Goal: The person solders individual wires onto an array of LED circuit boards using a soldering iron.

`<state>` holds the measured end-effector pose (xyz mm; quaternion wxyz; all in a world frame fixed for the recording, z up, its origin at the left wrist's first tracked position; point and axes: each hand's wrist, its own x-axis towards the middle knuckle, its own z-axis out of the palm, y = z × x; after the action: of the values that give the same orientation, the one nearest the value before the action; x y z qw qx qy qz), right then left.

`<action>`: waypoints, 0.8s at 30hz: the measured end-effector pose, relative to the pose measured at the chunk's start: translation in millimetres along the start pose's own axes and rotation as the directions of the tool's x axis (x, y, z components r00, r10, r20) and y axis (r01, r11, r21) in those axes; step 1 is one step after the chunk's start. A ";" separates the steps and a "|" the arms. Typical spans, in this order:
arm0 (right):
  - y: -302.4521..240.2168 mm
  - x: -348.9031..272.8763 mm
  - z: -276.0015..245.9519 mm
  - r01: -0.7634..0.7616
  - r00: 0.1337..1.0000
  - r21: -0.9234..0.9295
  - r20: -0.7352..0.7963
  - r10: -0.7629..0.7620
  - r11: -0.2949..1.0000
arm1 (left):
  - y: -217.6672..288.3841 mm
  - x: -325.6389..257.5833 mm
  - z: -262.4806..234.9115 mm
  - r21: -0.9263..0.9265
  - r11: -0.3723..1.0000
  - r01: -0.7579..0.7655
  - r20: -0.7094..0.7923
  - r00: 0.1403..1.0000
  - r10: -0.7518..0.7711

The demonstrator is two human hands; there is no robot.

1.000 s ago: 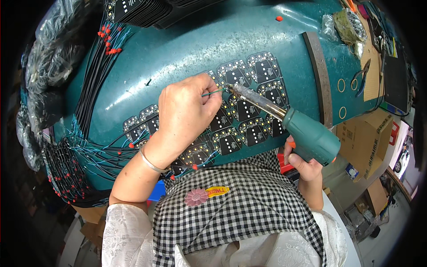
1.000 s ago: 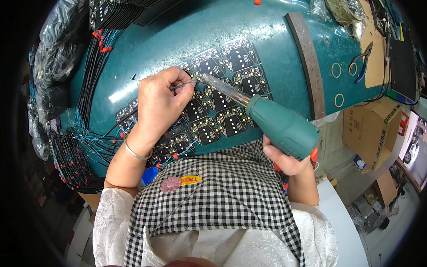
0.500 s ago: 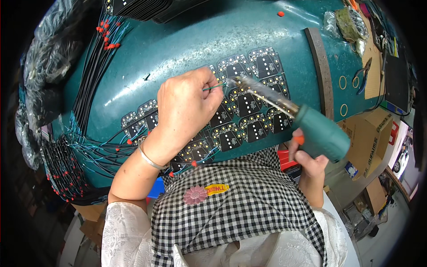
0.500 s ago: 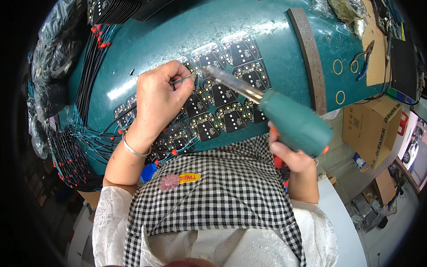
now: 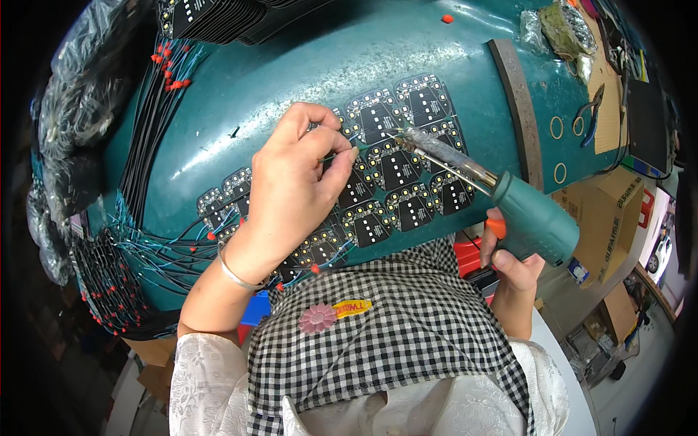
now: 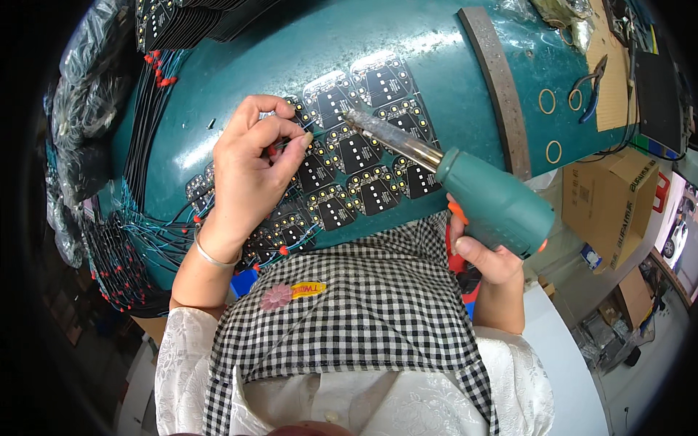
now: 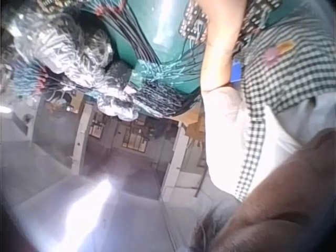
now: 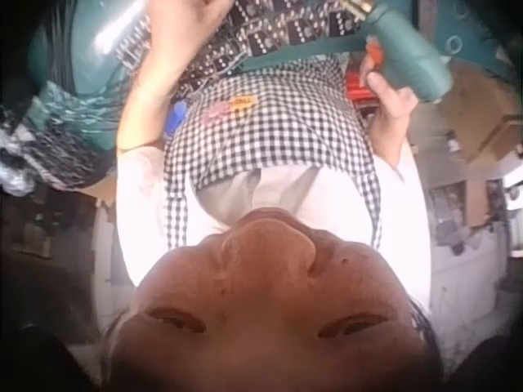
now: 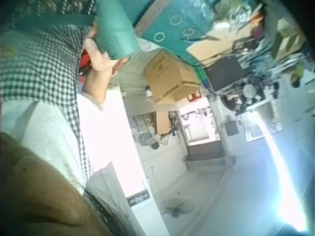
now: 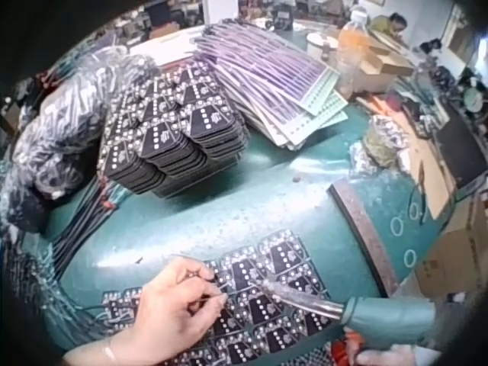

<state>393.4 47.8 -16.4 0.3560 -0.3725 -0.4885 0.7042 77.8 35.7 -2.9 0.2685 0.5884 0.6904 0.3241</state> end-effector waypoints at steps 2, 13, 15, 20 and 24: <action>-0.1 3.3 8.4 -0.004 1.000 -0.026 -0.014 0.004 1.000 | -4.6 -0.1 6.8 0.103 0.993 -0.058 -0.032 0.998 0.061; 9.3 6.7 3.8 0.062 0.992 -0.156 0.115 -0.044 0.986 | -11.9 -1.2 20.8 0.195 0.968 -0.155 -0.099 0.979 0.176; 3.0 10.5 12.1 -0.011 0.999 -0.006 0.038 0.011 1.000 | -11.7 -1.5 21.5 0.234 0.952 -0.197 -0.108 0.968 0.227; 1.2 10.0 9.9 -0.017 0.999 -0.010 0.029 0.017 1.000 | -12.8 -0.2 21.6 0.251 0.929 -0.272 -0.041 0.956 0.291; -0.9 10.1 9.0 -0.017 0.999 -0.001 0.043 0.017 1.000 | -14.2 0.9 22.8 0.211 0.939 -0.271 -0.071 0.954 0.291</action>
<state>381.0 53.0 -15.1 0.3390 -0.3615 -0.4932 0.7150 85.7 38.2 -28.5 0.1240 0.6877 0.6408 0.3178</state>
